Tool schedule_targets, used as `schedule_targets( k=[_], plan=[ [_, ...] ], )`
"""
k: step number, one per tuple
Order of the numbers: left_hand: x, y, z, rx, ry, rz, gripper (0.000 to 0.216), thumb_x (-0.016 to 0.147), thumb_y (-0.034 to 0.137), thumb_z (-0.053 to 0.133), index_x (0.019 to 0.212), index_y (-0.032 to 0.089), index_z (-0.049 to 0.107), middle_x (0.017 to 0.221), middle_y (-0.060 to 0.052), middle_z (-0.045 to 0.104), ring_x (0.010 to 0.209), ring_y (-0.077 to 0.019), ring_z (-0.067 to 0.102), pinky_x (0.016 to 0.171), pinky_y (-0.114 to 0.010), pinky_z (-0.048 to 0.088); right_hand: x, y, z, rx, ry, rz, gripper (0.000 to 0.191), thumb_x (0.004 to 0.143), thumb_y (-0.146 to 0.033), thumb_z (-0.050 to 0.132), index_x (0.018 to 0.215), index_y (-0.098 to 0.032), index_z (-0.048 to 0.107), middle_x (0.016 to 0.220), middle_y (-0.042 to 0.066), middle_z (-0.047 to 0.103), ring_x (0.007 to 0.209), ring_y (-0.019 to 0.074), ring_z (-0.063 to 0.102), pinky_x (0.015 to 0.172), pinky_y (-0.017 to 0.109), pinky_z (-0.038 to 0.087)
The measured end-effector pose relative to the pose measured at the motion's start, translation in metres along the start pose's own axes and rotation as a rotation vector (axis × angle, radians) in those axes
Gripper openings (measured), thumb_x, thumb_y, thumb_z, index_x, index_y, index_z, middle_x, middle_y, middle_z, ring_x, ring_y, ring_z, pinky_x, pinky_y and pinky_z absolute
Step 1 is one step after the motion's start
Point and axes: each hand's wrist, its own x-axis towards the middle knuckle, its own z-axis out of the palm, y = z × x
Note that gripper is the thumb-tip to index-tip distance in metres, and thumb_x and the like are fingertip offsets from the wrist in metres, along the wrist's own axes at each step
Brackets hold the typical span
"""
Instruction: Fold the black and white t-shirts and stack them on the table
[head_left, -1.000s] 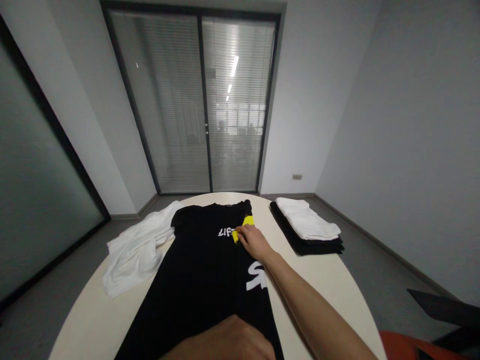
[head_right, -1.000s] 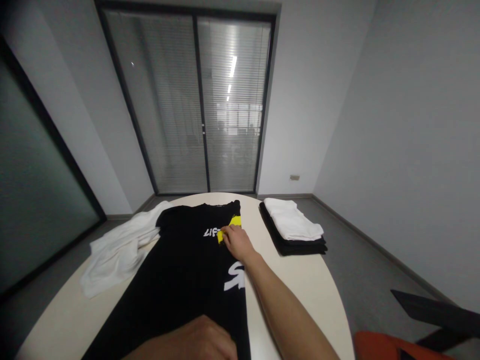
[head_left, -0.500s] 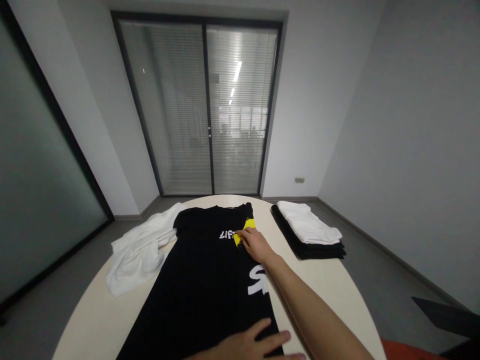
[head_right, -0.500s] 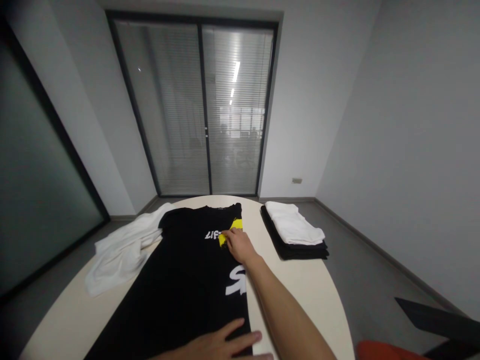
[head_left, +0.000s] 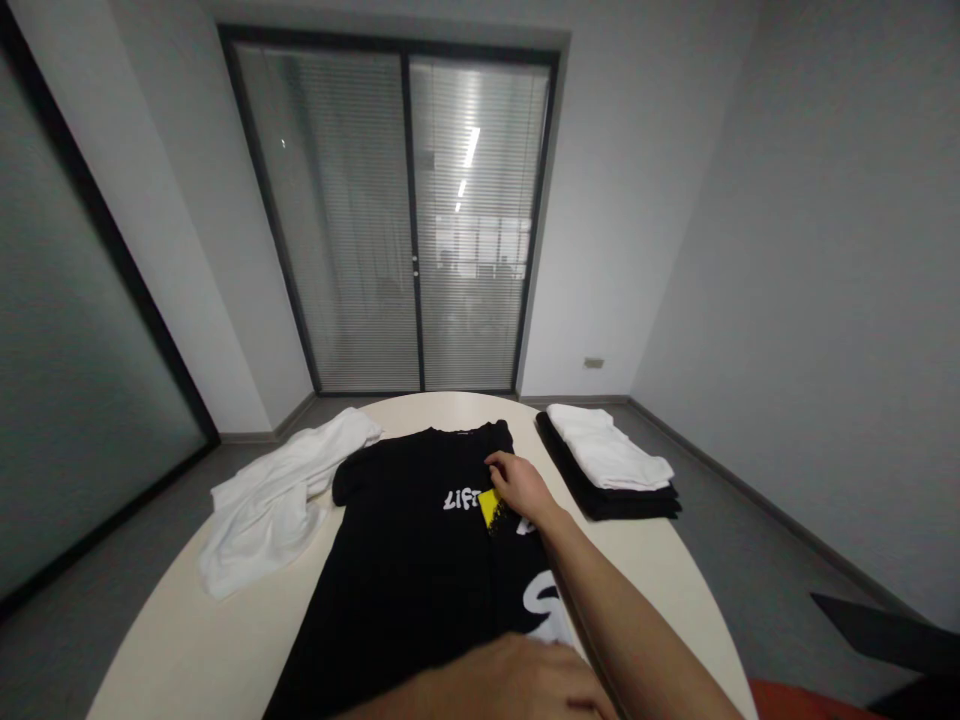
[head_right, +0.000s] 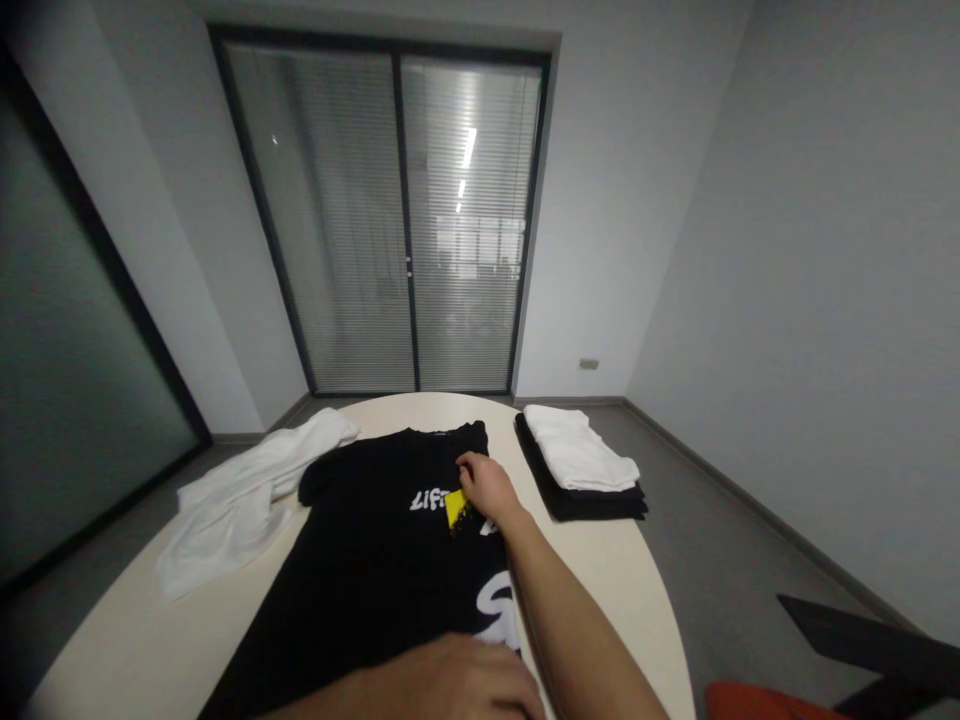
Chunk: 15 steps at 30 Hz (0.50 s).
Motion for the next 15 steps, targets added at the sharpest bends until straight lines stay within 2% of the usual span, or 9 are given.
schedule_targets(
  k=[2,4,5,7,11,15],
  plan=[
    [-0.008,-0.020,-0.021,0.051,0.135,-0.175,0.030,0.094,0.028,0.052,0.121,0.023,0.064,0.130,-0.006,0.064,0.121,-0.0202,0.059,0.109,-0.034,0.044,0.001,0.003,0.001,0.011,0.042,0.003,0.028,0.095,-0.022,0.048,0.116,-0.021,0.067,0.112,0.007,0.069,0.102,0.0182,0.064,0.093,0.028,0.045],
    [-0.021,-0.038,-0.033,0.120,0.268,-0.384,0.043,0.090,0.030,0.059,0.132,0.023,0.058,0.151,-0.010,0.046,0.140,-0.0294,0.041,0.117,-0.048,0.033,0.003,0.007,0.004,0.023,0.070,0.007,0.030,0.095,-0.021,0.048,0.119,-0.020,0.065,0.117,0.008,0.066,0.106,0.0178,0.062,0.096,0.028,0.044],
    [-0.028,-0.046,-0.034,0.131,0.264,-0.462,0.053,0.088,0.032,0.061,0.139,0.022,0.052,0.158,-0.012,0.036,0.145,-0.0331,0.032,0.118,-0.054,0.028,0.004,0.009,0.006,0.034,0.080,0.006,0.031,0.095,-0.020,0.047,0.121,-0.020,0.064,0.118,0.008,0.066,0.107,0.0177,0.062,0.097,0.028,0.044],
    [-0.039,-0.057,-0.031,0.115,0.233,-0.572,0.059,0.090,0.035,0.059,0.146,0.022,0.046,0.161,-0.013,0.030,0.148,-0.0348,0.024,0.119,-0.059,0.022,0.006,0.012,0.009,0.054,0.084,0.011,0.031,0.095,-0.019,0.046,0.122,-0.019,0.063,0.118,0.008,0.067,0.109,0.0178,0.062,0.098,0.028,0.044],
    [-0.047,-0.065,-0.015,0.050,0.223,-0.643,0.057,0.093,0.042,0.055,0.146,0.024,0.045,0.161,-0.012,0.031,0.149,-0.0339,0.024,0.119,-0.059,0.020,0.017,0.012,0.010,0.028,0.051,0.148,0.031,0.096,-0.025,0.048,0.123,-0.018,0.060,0.108,0.009,0.071,0.102,0.0209,0.066,0.090,0.031,0.047],
    [-0.044,-0.065,-0.013,0.028,0.230,-0.649,0.057,0.093,0.045,0.055,0.145,0.024,0.047,0.160,-0.012,0.031,0.149,-0.0345,0.024,0.119,-0.060,0.019,0.038,0.001,0.005,-0.153,-0.002,0.303,0.036,0.097,-0.039,0.050,0.124,-0.017,0.058,0.105,0.016,0.071,0.099,0.0283,0.068,0.083,0.038,0.048]
  ],
)
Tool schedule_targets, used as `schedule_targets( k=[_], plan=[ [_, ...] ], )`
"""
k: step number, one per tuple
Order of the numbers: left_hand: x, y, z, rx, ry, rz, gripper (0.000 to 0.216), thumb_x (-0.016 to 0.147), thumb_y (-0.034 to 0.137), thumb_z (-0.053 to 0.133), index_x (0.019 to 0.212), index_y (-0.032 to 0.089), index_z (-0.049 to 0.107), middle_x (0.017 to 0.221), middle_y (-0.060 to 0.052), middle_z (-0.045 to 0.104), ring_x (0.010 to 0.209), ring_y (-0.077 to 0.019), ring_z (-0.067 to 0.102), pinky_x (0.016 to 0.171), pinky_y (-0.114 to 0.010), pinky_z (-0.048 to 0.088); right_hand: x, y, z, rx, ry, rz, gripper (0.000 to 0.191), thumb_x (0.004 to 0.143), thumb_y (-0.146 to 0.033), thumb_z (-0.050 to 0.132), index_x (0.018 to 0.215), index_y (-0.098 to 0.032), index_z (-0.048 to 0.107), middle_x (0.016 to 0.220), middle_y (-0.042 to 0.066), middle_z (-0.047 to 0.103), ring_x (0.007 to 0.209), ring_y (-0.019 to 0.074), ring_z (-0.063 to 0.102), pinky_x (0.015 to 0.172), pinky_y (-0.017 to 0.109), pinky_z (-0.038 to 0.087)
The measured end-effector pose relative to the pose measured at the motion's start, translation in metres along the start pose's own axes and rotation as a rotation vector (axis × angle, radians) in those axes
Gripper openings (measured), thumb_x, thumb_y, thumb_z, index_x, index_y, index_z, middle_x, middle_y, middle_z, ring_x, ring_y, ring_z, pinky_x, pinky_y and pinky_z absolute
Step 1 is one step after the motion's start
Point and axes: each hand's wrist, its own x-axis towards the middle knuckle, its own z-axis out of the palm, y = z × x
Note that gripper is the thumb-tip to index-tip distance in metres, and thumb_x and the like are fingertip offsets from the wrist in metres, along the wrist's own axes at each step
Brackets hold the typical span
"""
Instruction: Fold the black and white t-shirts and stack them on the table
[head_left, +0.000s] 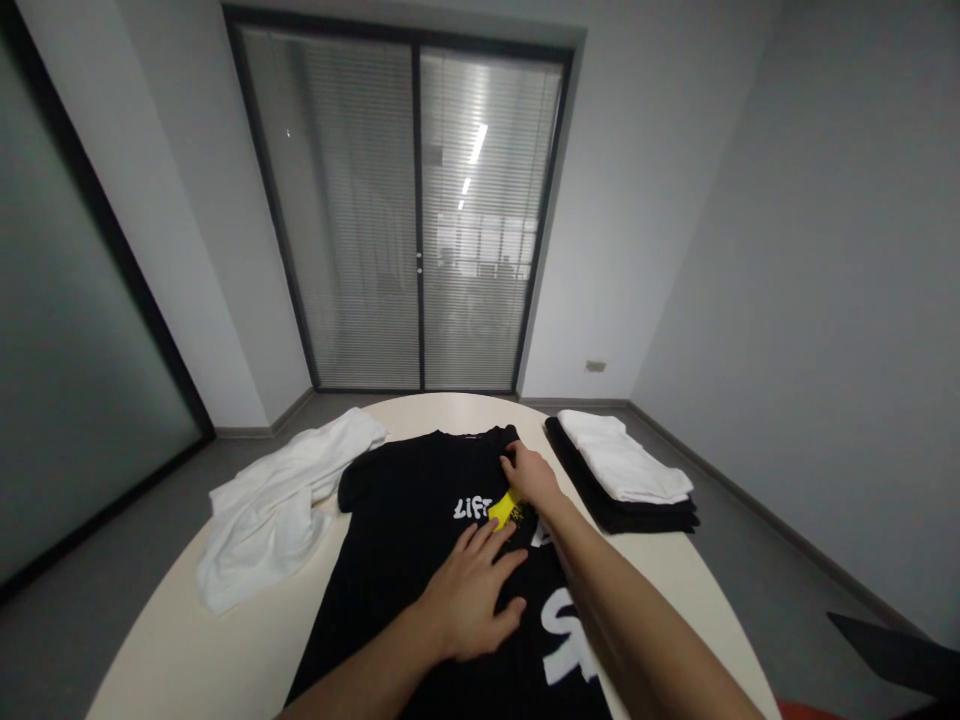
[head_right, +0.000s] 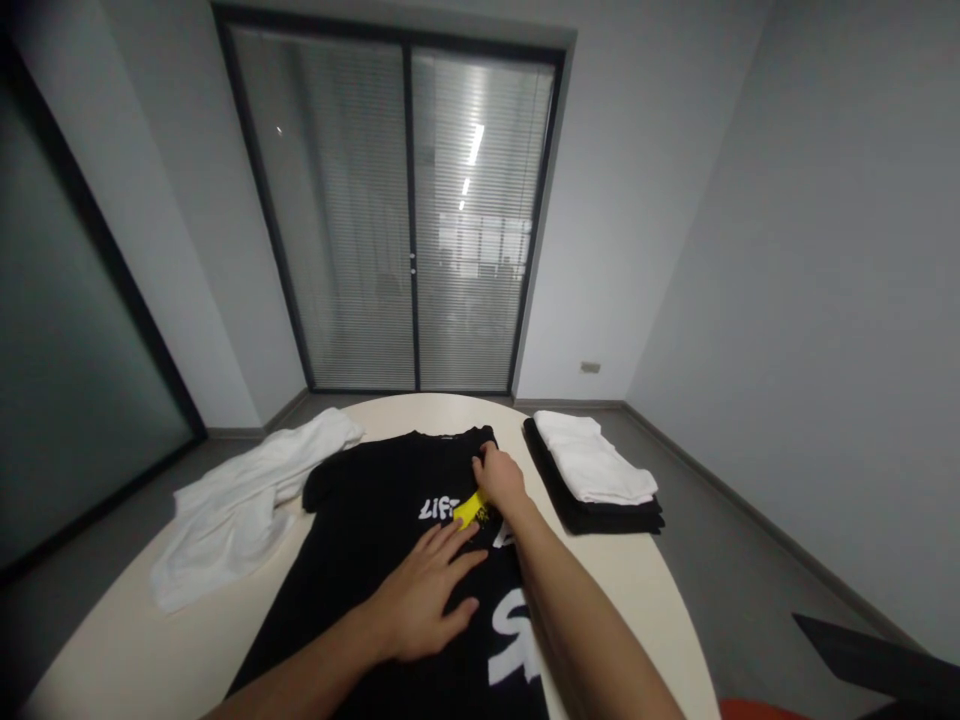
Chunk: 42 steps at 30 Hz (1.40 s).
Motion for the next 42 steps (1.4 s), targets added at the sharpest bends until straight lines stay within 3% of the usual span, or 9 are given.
schedule_targets(
  k=[5,8,12,16,21,24,28,35,42],
  plan=[
    [0.002,-0.001,-0.003,-0.020,-0.010,-0.008,0.058,0.092,0.047,0.055,0.145,0.024,0.047,0.161,-0.012,0.031,0.149,-0.0341,0.023,0.120,-0.059,0.018,0.027,-0.019,-0.001,-0.171,0.073,0.107,0.045,0.092,-0.052,0.057,0.121,-0.017,0.057,0.111,0.020,0.069,0.104,0.0304,0.067,0.086,0.039,0.048],
    [0.002,-0.002,-0.004,-0.031,-0.018,-0.017,0.058,0.092,0.048,0.054,0.145,0.025,0.047,0.161,-0.011,0.030,0.149,-0.0335,0.022,0.121,-0.058,0.018,0.037,-0.020,0.002,-0.205,0.069,0.170,0.036,0.093,-0.042,0.059,0.116,-0.015,0.061,0.113,0.020,0.068,0.106,0.0297,0.067,0.086,0.037,0.049],
    [0.001,0.000,-0.007,-0.043,-0.029,-0.032,0.058,0.091,0.048,0.054,0.145,0.026,0.047,0.161,-0.010,0.030,0.150,-0.0326,0.022,0.122,-0.056,0.017,0.045,-0.013,0.005,-0.193,0.083,0.228,0.035,0.098,-0.035,0.044,0.114,-0.012,0.065,0.108,0.020,0.070,0.103,0.0291,0.068,0.085,0.036,0.049],
    [0.001,0.001,-0.008,-0.044,-0.006,-0.037,0.058,0.090,0.047,0.055,0.144,0.026,0.048,0.162,-0.010,0.029,0.150,-0.0325,0.020,0.122,-0.054,0.017,0.050,-0.004,0.006,-0.080,0.059,0.156,0.046,0.102,-0.038,0.029,0.122,-0.016,0.065,0.111,0.015,0.071,0.106,0.0250,0.066,0.088,0.032,0.048],
    [0.000,0.000,-0.005,-0.037,0.020,-0.046,0.061,0.089,0.047,0.057,0.145,0.027,0.047,0.162,-0.008,0.029,0.151,-0.0334,0.018,0.122,-0.055,0.016,0.050,0.007,0.014,-0.027,-0.026,0.026,0.035,0.097,-0.030,0.043,0.117,-0.032,0.071,0.137,0.003,0.061,0.127,0.0243,0.054,0.101,0.036,0.042],
    [0.000,0.000,-0.004,-0.031,0.027,-0.057,0.061,0.089,0.048,0.056,0.145,0.027,0.047,0.161,-0.009,0.031,0.149,-0.0334,0.023,0.122,-0.055,0.017,0.050,0.016,0.018,-0.016,-0.021,0.035,0.036,0.095,-0.029,0.049,0.125,-0.034,0.067,0.147,0.003,0.052,0.136,0.0283,0.044,0.108,0.044,0.038],
    [0.001,0.000,-0.004,-0.022,0.020,-0.073,0.063,0.089,0.050,0.055,0.147,0.028,0.044,0.162,-0.010,0.029,0.150,-0.0331,0.022,0.122,-0.055,0.015,0.054,0.026,0.021,0.020,0.011,0.044,0.040,0.092,-0.033,0.055,0.132,-0.029,0.062,0.138,0.007,0.060,0.131,0.0293,0.049,0.107,0.046,0.039],
    [0.003,0.001,-0.004,-0.008,-0.016,-0.070,0.066,0.090,0.054,0.053,0.149,0.028,0.042,0.165,-0.009,0.021,0.152,-0.0340,0.011,0.122,-0.057,0.012,0.067,0.032,0.023,0.155,0.037,0.026,0.035,0.081,-0.008,0.058,0.109,-0.024,0.072,0.108,0.001,0.075,0.097,0.0137,0.069,0.084,0.019,0.048],
    [0.013,0.003,-0.002,0.005,-0.068,-0.067,0.070,0.092,0.060,0.047,0.154,0.030,0.033,0.166,-0.008,0.015,0.152,-0.0365,0.004,0.121,-0.061,0.008,0.072,0.039,0.012,0.165,0.134,0.067,0.042,0.076,0.000,0.052,0.102,-0.023,0.076,0.105,0.004,0.076,0.098,0.0178,0.069,0.083,0.022,0.047]
  ],
)
